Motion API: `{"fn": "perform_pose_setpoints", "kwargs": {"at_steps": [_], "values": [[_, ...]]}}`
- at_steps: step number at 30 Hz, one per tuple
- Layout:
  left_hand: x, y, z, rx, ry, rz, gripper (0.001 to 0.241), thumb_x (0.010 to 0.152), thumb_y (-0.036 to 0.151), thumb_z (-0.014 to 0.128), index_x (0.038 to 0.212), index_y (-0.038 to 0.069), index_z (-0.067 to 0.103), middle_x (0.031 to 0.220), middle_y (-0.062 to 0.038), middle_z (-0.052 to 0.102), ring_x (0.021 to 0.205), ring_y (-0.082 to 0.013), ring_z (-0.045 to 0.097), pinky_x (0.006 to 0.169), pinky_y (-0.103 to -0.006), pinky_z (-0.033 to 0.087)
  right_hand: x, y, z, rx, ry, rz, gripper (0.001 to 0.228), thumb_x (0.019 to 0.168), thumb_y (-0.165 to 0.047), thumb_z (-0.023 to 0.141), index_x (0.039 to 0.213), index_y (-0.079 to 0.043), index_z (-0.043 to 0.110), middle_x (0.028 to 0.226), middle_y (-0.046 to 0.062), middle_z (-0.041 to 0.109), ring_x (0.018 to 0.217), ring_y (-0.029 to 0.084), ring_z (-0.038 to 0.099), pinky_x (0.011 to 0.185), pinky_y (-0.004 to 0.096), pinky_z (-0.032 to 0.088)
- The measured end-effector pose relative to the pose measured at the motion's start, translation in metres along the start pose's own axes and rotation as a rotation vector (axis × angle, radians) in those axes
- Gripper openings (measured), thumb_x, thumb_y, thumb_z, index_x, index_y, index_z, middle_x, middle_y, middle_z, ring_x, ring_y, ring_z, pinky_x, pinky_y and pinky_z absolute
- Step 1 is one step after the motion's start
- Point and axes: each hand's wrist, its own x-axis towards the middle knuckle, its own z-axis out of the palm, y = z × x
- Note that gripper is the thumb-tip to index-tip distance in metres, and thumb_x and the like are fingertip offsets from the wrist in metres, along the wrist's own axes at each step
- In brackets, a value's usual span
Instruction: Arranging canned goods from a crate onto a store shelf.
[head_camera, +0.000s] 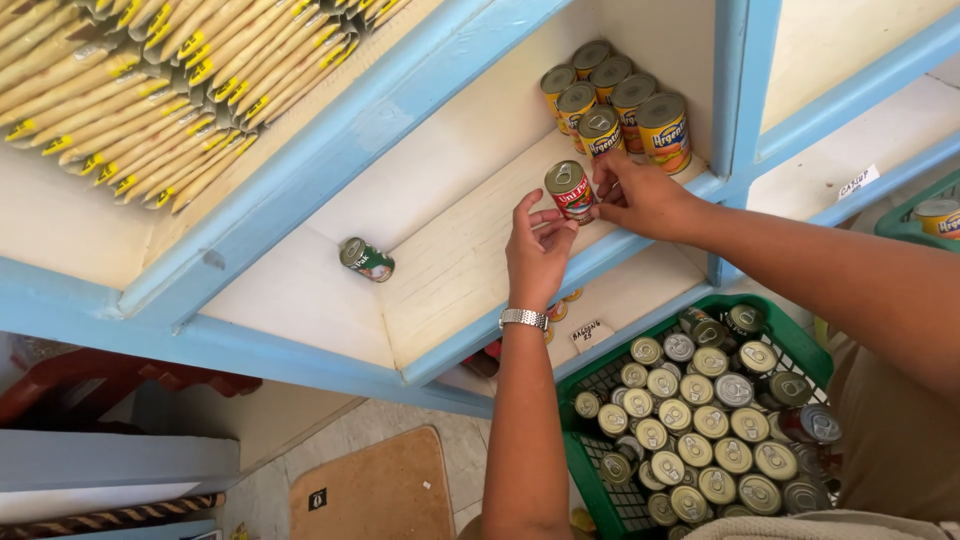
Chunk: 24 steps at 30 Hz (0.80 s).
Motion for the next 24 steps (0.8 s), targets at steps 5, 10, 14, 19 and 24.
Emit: {"fn": "perform_pose_setpoints", "kwargs": {"at_steps": [5,10,14,19,24], "values": [[0.0,-0.007,0.0,-0.063,-0.015,0.039,0.046,0.088,0.005,0.076,0.128,0.003,0.054,0.123,-0.014,0.068,0.11,-0.0192,0.071,0.092,-0.0322,0.061,-0.004,-0.004,-0.001,-0.029,-0.049,-0.017,0.031,0.085,-0.01,0.077,0.108,-0.001,0.059,0.103,0.012,0.072,0.094,0.021,0.075,0.083,0.034,0.061],[-0.001,0.001,-0.001,-0.058,-0.024,0.029,0.04,0.089,0.005,0.074,0.125,0.003,0.057,0.126,-0.014,0.068,0.114,-0.0181,0.069,0.094,-0.0316,0.059,-0.004,-0.005,-0.001,-0.032,-0.05,-0.035,0.029,0.084,-0.009,0.077,0.107,0.0,0.061,0.106,0.013,0.071,0.095,0.021,0.075,0.083,0.034,0.061],[0.001,-0.002,-0.001,-0.029,-0.041,0.021,0.043,0.087,0.005,0.075,0.126,0.004,0.055,0.119,-0.013,0.069,0.105,-0.0178,0.071,0.089,-0.0315,0.06,-0.003,-0.003,-0.001,-0.035,-0.048,-0.055,0.03,0.084,-0.01,0.077,0.107,0.0,0.061,0.108,0.014,0.069,0.094,0.021,0.075,0.083,0.034,0.061],[0.015,-0.024,-0.003,-0.072,-0.086,-0.021,0.047,0.088,0.007,0.077,0.128,0.006,0.052,0.115,-0.012,0.07,0.101,-0.0156,0.071,0.085,-0.0296,0.059,0.001,-0.004,-0.002,-0.036,-0.063,-0.046,0.029,0.085,-0.011,0.077,0.106,0.0,0.062,0.107,0.014,0.07,0.094,0.021,0.075,0.083,0.034,0.061],[0.021,-0.015,-0.003,-0.048,-0.066,-0.118,0.052,0.085,0.007,0.077,0.13,0.007,0.05,0.119,-0.012,0.068,0.102,-0.0174,0.072,0.082,-0.0306,0.058,0.006,0.005,0.001,-0.029,-0.091,-0.033,0.032,0.086,-0.014,0.077,0.111,0.0,0.064,0.111,0.014,0.07,0.096,0.02,0.074,0.085,0.033,0.06]]}}
